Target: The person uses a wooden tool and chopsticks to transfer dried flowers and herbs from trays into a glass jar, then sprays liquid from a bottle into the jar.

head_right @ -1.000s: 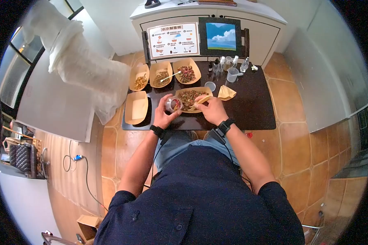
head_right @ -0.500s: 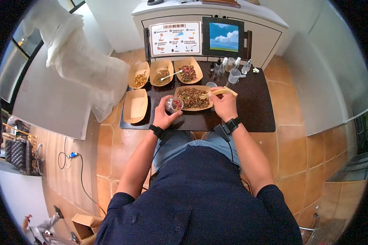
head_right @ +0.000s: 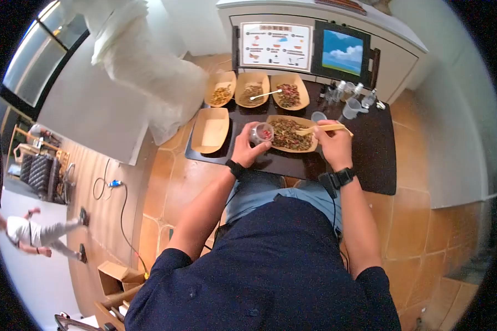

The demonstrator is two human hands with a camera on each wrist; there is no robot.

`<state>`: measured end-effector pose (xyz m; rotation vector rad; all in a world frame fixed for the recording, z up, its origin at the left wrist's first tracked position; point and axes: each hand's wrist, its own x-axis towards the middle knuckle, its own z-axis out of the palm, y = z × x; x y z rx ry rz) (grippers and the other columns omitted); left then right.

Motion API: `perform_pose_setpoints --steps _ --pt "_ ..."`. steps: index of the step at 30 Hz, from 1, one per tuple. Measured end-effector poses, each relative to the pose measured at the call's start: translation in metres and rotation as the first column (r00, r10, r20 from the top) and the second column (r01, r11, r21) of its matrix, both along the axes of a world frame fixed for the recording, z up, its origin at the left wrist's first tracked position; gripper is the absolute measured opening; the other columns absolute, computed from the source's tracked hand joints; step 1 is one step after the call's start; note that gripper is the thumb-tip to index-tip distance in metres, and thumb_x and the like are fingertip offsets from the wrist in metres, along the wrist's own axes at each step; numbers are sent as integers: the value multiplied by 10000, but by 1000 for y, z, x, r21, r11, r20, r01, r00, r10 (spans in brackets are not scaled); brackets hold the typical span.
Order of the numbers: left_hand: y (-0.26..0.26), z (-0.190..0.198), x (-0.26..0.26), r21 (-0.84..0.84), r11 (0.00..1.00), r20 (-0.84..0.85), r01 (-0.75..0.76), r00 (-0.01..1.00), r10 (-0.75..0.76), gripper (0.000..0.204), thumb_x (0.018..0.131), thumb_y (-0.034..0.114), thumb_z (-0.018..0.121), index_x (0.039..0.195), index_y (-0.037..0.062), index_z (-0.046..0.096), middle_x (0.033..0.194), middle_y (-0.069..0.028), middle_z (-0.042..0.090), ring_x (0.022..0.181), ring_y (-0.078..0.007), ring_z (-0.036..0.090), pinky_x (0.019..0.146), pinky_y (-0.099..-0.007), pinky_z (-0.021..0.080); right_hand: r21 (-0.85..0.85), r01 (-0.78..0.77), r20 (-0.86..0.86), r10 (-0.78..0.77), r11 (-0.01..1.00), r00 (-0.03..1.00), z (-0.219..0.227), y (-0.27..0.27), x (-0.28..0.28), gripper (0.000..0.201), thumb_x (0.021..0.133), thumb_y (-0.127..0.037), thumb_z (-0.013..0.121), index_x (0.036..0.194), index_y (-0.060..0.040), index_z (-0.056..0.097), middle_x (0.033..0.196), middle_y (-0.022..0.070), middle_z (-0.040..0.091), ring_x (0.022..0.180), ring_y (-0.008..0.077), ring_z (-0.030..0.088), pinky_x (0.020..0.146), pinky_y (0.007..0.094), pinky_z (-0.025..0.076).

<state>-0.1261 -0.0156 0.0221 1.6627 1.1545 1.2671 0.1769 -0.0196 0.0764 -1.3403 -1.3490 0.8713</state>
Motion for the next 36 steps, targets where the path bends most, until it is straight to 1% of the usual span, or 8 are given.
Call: perform_pose_setpoints --steps 10,16,22,26,29,30,32,36 --pt "1 -7 1 -54 999 77 -5 997 9 759 833 383 904 1389 -17 578 1186 -151 766 1101 -217 733 988 -380 568 44 -235 16 235 971 972 5 6 -31 212 964 -93 804 1156 -15 761 1005 63 791 915 132 733 801 298 574" --pt "-2 1 3 -94 995 101 -19 994 28 733 833 338 898 1394 -9 578 1196 -133 761 1115 -198 722 1008 -369 555 -43 -204 180 208 978 961 4 -3 -17 213 942 -79 809 1137 -8 765 1016 97 797 914 157 754 788 316 577" --pt "-1 -6 1 -88 996 134 8 991 3 741 843 353 891 1402 -17 578 1230 -120 746 1142 -200 719 1029 -362 546 27 -100 167 95 995 981 30 -13 -2 197 955 -95 807 1126 0 781 925 80 796 849 127 726 766 301 565" --pt "0 -10 1 -95 995 183 22 983 -4 747 856 353 887 1417 -19 562 1239 -121 737 1134 -195 721 1017 -355 551 14 -113 74 112 993 991 10 7 -16 205 952 -105 816 1130 -8 785 935 84 798 843 104 715 764 294 564" --pt "-1 -2 1 -136 989 241 53 970 -18 758 878 340 884 1440 -27 531 1243 -120 724 1112 -184 728 992 -339 561 108 -263 24 262 959 965 3 14 -50 235 938 -129 833 1141 -23 784 983 129 816 868 159 769 780 309 582" --pt "-1 -4 1 -141 988 241 55 970 -19 758 878 340 884 1440 -27 531 1243 -120 724 1112 -184 728 992 -339 561 17 -286 74 284 958 956 19 9 -58 227 926 -118 829 1126 -20 785 1044 149 814 916 231 791 795 337 597" --pt "-1 -7 1 -136 990 270 38 963 0 744 874 326 884 1433 -27 543 1241 -117 726 1109 -183 727 995 -337 559 152 -273 202 241 950 949 8 11 -63 212 915 -103 822 1108 -21 789 1091 155 805 957 274 788 811 361 607" --pt "0 -8 0 -189 981 275 32 961 22 730 872 312 879 1429 -30 555 1228 -120 737 1104 -184 730 995 -335 560 12 -232 221 224 973 949 15 0 -44 233 910 -87 815 1134 -29 788 1102 167 796 986 305 779 831 369 612"
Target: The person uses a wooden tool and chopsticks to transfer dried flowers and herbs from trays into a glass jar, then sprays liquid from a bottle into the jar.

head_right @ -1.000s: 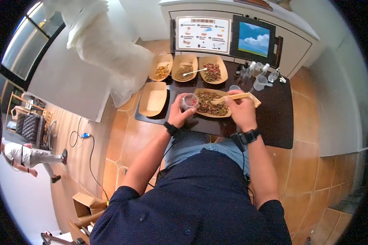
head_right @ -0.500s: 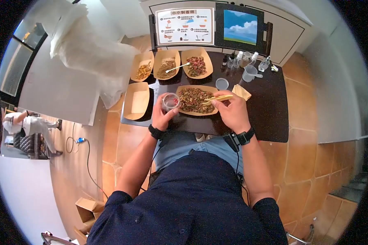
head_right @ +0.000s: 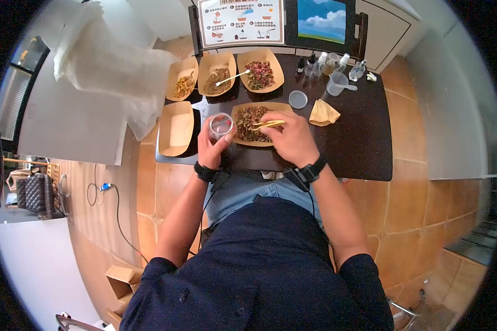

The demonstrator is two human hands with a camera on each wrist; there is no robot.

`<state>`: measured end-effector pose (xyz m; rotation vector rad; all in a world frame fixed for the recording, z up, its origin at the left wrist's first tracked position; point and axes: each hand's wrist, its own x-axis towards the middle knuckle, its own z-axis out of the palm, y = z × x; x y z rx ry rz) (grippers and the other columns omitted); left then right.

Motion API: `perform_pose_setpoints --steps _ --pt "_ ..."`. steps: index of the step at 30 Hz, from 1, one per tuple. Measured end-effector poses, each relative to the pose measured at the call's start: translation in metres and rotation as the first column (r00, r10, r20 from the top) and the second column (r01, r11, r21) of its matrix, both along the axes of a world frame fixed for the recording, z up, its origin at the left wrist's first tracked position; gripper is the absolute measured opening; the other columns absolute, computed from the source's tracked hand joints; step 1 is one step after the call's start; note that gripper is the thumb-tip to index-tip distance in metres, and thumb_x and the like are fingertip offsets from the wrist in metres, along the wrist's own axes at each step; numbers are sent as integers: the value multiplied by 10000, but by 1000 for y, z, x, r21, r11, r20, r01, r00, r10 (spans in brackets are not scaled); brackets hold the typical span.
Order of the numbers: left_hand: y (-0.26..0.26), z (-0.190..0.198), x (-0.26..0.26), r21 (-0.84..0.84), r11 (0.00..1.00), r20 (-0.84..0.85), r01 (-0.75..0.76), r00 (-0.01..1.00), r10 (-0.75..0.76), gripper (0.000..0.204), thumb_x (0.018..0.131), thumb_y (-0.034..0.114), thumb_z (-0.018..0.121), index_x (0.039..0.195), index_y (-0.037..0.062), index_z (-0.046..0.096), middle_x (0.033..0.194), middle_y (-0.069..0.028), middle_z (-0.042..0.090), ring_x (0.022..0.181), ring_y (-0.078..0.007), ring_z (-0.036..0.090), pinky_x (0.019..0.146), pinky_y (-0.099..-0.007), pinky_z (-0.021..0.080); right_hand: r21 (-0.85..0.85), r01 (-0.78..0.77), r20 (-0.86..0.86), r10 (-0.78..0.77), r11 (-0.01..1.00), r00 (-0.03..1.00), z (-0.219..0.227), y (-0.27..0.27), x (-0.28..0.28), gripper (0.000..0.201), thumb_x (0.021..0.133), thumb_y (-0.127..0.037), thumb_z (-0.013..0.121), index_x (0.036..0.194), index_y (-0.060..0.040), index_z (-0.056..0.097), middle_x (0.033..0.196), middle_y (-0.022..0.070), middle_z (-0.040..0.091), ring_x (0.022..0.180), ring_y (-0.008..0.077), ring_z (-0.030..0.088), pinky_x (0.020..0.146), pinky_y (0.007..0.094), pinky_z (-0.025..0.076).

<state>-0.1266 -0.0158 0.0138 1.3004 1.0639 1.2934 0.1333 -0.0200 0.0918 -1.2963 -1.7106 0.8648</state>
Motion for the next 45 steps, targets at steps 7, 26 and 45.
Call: perform_pose_setpoints --steps 7,26,45 --pt "3 0 0 3 1000 72 8 997 -8 723 869 307 884 1423 -34 571 1211 -112 751 1091 -185 737 980 -333 564 -62 62 -86 -67 996 994 6 -2 29 205 948 -78 807 1144 -20 793 1055 113 823 925 172 772 799 326 595" --pt "5 -4 3 21 1000 50 12 999 -13 609 919 220 844 1406 -21 569 1226 -121 709 1132 -196 711 991 -335 565 34 152 -56 -150 988 987 11 -2 20 223 909 -213 839 1056 -51 792 837 151 777 736 241 763 684 377 579" --pt "4 0 0 35 999 117 19 993 -23 621 899 299 853 1367 -12 588 1095 -105 774 899 -152 754 868 -328 601 16 254 8 -254 967 967 1 -2 50 150 965 -106 798 1056 -15 722 880 55 738 770 131 681 731 306 556"
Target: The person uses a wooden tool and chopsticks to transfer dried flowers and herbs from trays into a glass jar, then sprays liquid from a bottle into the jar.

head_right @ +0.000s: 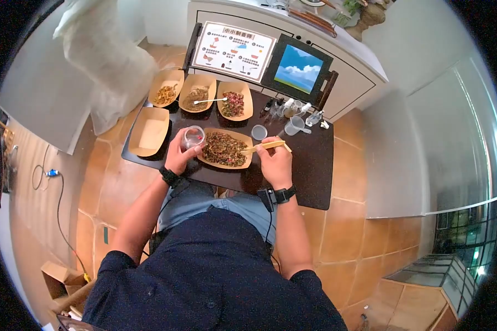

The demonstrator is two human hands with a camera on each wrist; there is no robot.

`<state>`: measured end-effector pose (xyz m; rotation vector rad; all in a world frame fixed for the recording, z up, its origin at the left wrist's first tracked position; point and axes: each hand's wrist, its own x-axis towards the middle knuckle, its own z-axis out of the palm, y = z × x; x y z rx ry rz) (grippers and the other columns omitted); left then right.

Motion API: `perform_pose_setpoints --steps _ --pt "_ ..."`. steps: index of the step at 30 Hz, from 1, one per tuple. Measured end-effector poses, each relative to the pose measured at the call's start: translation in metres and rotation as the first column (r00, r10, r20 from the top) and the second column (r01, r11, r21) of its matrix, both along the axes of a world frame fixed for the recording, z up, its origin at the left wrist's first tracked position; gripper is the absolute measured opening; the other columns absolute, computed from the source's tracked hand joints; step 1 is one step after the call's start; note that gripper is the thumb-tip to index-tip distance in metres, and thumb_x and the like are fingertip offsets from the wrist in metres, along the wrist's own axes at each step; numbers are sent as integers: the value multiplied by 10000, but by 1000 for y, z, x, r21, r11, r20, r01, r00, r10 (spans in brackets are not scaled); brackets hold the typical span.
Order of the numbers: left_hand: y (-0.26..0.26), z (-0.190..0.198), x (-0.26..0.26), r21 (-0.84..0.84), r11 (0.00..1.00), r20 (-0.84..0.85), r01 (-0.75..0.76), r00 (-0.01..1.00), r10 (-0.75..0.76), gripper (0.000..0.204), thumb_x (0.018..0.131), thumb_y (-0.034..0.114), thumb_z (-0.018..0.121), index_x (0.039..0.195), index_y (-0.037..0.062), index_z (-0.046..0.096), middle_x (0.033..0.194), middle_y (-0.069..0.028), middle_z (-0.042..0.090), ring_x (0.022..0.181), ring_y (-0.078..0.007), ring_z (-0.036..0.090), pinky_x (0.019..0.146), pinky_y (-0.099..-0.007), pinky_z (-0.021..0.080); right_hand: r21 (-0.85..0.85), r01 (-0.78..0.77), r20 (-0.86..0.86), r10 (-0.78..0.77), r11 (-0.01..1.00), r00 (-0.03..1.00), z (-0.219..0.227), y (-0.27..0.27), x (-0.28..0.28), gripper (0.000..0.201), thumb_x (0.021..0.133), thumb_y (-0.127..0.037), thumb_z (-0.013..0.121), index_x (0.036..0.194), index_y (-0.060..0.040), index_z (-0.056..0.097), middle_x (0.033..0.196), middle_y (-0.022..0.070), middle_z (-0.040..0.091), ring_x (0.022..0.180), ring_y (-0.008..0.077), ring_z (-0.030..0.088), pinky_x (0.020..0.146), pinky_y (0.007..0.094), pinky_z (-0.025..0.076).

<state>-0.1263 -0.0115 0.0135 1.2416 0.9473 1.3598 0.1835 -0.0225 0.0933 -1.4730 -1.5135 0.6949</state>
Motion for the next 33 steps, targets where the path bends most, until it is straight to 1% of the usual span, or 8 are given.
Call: perform_pose_setpoints --steps 4,6,9,12,15,24,28,33 --pt "-2 -1 -6 17 1000 -44 -18 999 19 614 900 287 852 1367 -12 588 1103 -111 773 924 -147 753 877 -328 601 49 25 58 -27 999 998 0 0 -7 159 962 -116 800 1056 -14 722 881 76 747 765 152 689 736 316 563" --pt "2 -3 -5 169 981 -200 -95 971 128 594 906 282 845 1359 -10 596 1108 -115 770 941 -145 748 878 -335 603 112 28 159 -45 993 986 2 3 -7 174 950 -139 804 1056 -24 726 894 101 764 793 192 721 751 353 579" --pt "0 -2 2 40 999 41 -10 999 9 585 895 283 847 1349 -2 613 1115 -99 761 956 -152 740 887 -335 593 68 3 202 -17 998 979 -8 5 -1 191 937 -146 802 1058 -16 732 973 133 752 896 223 742 822 361 576" --pt "-1 1 -2 82 995 -63 -59 996 64 596 890 276 850 1358 -1 607 1119 -90 753 945 -145 730 885 -322 590 -30 -21 114 25 999 993 -3 2 -16 184 938 -126 806 1064 -13 734 950 119 739 864 219 732 796 355 570" --pt "-1 4 -2 60 997 -81 -44 996 48 595 893 275 847 1360 -2 604 1120 -88 747 936 -142 723 882 -319 588 32 15 80 -18 999 997 -7 4 -7 146 1001 -97 787 1105 -10 733 869 -16 712 782 61 640 716 249 525" --pt "2 -6 -3 71 996 -116 -56 991 64 595 896 327 858 1342 4 632 1160 -109 771 1074 -176 725 994 -356 560 -10 18 -69 -18 1000 997 -6 6 -3 166 960 -142 806 1010 0 736 825 46 732 748 104 674 703 311 551" --pt "3 -7 -4 33 999 -115 -35 993 38 618 871 341 872 1336 3 645 1179 -132 778 1080 -196 737 989 -363 560 -109 -51 45 56 993 997 -8 6 -7 179 934 -132 819 1027 -2 737 838 37 730 749 97 668 692 301 538" --pt "2 -3 -6 26 999 -153 -20 988 23 616 890 313 857 1364 2 618 1194 -115 756 1085 -177 729 978 -351 571 -150 -170 -177 143 974 974 -12 4 -24 163 987 -138 796 1069 -9 738 888 24 744 767 81 669 700 266 533"
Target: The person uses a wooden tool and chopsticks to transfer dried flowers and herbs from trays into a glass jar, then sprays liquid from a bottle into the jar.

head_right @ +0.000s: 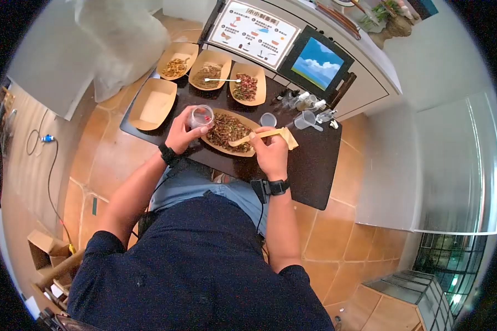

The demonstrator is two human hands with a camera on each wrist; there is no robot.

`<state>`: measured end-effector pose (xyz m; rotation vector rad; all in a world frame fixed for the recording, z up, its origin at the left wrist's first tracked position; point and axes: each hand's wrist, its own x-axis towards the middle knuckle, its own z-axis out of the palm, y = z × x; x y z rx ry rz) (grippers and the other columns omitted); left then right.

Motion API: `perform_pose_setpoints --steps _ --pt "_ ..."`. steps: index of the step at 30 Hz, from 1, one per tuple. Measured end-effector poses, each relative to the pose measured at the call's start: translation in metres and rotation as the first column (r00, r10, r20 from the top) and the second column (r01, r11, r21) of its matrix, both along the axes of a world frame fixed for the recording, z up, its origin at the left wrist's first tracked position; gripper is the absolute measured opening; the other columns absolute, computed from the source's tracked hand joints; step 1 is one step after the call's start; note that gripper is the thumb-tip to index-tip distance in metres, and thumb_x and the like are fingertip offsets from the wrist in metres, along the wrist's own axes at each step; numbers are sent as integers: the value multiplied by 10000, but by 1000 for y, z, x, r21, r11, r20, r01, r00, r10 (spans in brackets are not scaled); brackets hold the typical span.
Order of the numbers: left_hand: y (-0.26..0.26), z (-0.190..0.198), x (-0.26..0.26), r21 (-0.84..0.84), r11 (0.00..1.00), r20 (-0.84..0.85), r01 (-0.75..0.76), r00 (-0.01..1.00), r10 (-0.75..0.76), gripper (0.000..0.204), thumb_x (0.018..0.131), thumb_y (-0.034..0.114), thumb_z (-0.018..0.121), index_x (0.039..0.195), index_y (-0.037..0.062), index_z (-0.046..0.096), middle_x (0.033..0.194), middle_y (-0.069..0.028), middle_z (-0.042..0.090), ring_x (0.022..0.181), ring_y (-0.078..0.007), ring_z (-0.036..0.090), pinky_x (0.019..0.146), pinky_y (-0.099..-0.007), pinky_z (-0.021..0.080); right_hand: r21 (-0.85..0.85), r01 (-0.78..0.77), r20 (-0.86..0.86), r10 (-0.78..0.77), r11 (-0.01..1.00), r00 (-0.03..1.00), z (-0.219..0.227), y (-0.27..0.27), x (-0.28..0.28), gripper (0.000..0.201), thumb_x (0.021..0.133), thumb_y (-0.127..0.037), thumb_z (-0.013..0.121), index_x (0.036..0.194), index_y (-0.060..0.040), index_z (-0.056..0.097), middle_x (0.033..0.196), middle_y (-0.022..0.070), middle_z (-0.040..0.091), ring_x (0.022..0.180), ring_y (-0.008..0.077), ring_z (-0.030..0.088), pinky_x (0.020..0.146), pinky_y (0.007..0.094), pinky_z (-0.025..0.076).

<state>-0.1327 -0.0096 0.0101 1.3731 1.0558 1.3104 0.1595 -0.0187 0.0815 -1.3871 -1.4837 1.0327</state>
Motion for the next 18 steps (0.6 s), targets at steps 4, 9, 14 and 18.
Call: perform_pose_setpoints --steps 4,9,14,18 --pt "-4 1 2 13 998 -54 -65 996 66 645 866 364 878 1344 0 642 1162 -141 778 1042 -200 741 955 -366 570 77 29 -154 -17 997 988 -9 7 8 185 1016 -138 786 1125 -18 696 898 25 721 765 87 677 692 261 554" --pt "-3 6 2 24 999 -24 -39 999 39 645 873 366 880 1346 0 640 1173 -120 771 1063 -174 717 977 -353 554 151 114 114 -132 982 985 -13 10 23 159 947 -129 812 1005 -2 736 851 24 702 776 109 653 733 309 546" --pt "-4 8 2 26 1000 -11 5 1000 -5 654 882 378 841 1374 15 610 1208 -82 732 1101 -148 691 991 -332 548 6 12 -40 -12 1000 999 -8 2 10 171 1013 -129 781 1095 2 707 895 32 731 840 114 708 757 291 564" --pt "-2 -7 -1 16 998 -81 -56 995 57 740 850 431 886 1386 -7 625 1163 -135 754 1067 -193 709 964 -359 549 104 83 -90 -74 991 993 -8 7 0 142 1027 -94 761 1101 8 696 893 43 740 810 107 701 732 278 565"
